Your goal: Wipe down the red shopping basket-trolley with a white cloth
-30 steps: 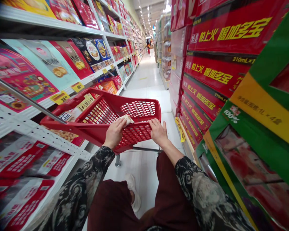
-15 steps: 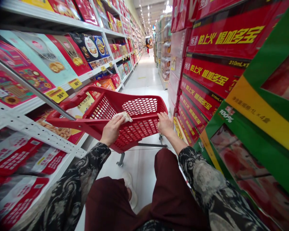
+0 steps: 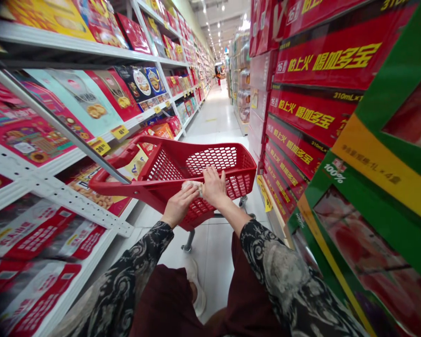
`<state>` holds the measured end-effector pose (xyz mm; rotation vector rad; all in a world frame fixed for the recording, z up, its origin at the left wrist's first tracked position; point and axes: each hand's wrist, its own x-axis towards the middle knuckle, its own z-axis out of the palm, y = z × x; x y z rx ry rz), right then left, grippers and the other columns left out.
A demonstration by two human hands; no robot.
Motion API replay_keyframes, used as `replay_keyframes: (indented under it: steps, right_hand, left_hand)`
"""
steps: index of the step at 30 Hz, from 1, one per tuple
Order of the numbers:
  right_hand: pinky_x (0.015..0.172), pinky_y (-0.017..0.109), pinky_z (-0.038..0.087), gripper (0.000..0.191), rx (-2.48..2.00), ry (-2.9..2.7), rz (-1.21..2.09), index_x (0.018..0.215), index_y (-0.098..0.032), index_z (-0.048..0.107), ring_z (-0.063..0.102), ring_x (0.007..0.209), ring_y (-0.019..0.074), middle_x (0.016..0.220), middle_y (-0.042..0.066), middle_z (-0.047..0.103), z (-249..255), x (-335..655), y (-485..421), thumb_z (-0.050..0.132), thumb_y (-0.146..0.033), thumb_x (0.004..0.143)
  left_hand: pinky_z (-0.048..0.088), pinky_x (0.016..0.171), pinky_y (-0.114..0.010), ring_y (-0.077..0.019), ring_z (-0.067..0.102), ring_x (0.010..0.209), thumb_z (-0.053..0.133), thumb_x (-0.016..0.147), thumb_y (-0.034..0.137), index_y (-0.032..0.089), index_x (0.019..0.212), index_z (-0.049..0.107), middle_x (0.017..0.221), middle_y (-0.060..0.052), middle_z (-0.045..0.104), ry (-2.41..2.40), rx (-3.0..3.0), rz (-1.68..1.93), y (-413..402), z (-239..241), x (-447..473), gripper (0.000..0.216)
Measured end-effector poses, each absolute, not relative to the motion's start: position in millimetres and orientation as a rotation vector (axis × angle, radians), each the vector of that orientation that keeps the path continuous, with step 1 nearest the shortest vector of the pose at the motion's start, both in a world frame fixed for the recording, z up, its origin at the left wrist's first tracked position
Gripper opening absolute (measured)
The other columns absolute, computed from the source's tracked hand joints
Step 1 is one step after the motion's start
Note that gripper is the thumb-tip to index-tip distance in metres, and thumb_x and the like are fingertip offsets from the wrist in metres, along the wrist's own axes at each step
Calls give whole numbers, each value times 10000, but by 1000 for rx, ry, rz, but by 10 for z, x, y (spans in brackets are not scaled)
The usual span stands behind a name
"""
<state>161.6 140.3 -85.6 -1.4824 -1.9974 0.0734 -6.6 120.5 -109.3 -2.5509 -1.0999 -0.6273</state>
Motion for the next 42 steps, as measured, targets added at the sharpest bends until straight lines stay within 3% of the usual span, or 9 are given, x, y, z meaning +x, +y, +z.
replay_keyframes:
  steps: [3,6,12,16,19,24,28,35,42]
  right_hand:
    - [1067,485,203,506,-1336,-2043,116,1288,-112,447,284,1323,229,1381,125,418,-966,1520,1288,420,-126,784]
    - [1072,429,238,509,-1182,-2067,167,1272,-127,473,304,1314,209,1368,106,439,-1155,1483,1143,424,-113,766]
    - [1065,348,311,596,-1155,-1791,372,1370,-121,333,348,1292,174,1381,117,411,-1269,1386,946,432,-212,790]
    - [1091,413,247,611,-1079,-1928,287,1370,-151,345,235,1351,210,1455,107,291,-1119,1254,836,470,-232,778]
    - [1089,469,225,638,-1036,-2094,250,1347,-130,390,213,1354,257,1455,129,286,-1092,1181,816,527,-200,728]
    - [1062,434,312,476,-935,-2132,216,1256,-108,500,299,1320,231,1405,148,376,-1197,1136,981,489,-133,781]
    - [1064,385,331,350,-812,-2004,28,1189,-138,563,333,1307,183,1325,113,491,-1129,1069,1177,398,-136,880]
    - [1083,429,295,318,-705,-2077,-212,1147,-199,590,351,1302,190,1308,60,517,-950,825,1444,412,-124,895]
    - [1035,435,358,238,-615,-2179,-212,1051,-173,625,397,1272,213,1266,74,554,-1254,733,1384,460,-136,884]
  left_hand:
    - [461,982,-350,-182,518,1171,435,829,88,177,1057,625,1179,-73,622,-1222,-2574,-625,1117,-1248,-134,310]
    - [463,975,-356,-180,551,1131,431,812,76,179,1029,632,1153,-77,637,-1410,-2567,-874,1058,-1318,-149,313]
    - [482,924,-345,-162,606,1022,492,737,121,181,1109,563,1139,-69,637,-2017,-2215,-2002,1044,-1111,40,384]
    - [512,811,-297,-149,640,901,532,707,181,145,1098,540,1091,-100,651,-2310,-1827,-2668,992,-1009,153,392]
    - [506,733,-255,-128,644,802,551,702,235,137,1016,576,980,-76,683,-2410,-1783,-2968,902,-957,173,330]
    - [441,568,-181,-83,594,632,610,592,171,147,915,607,828,-19,682,-2692,-1840,-3014,730,-853,85,324]
    - [460,705,-212,-107,606,803,629,595,154,183,1035,579,978,-39,654,-2719,-1671,-2930,686,-850,-110,443]
    - [397,939,-344,-167,532,1054,544,642,130,173,1049,514,1125,-85,570,-2487,-1004,-2509,835,-978,-692,410]
    - [383,961,-330,-178,488,1135,554,610,125,240,1099,512,1230,-32,546,-2466,-1464,-2608,852,-920,-736,504]
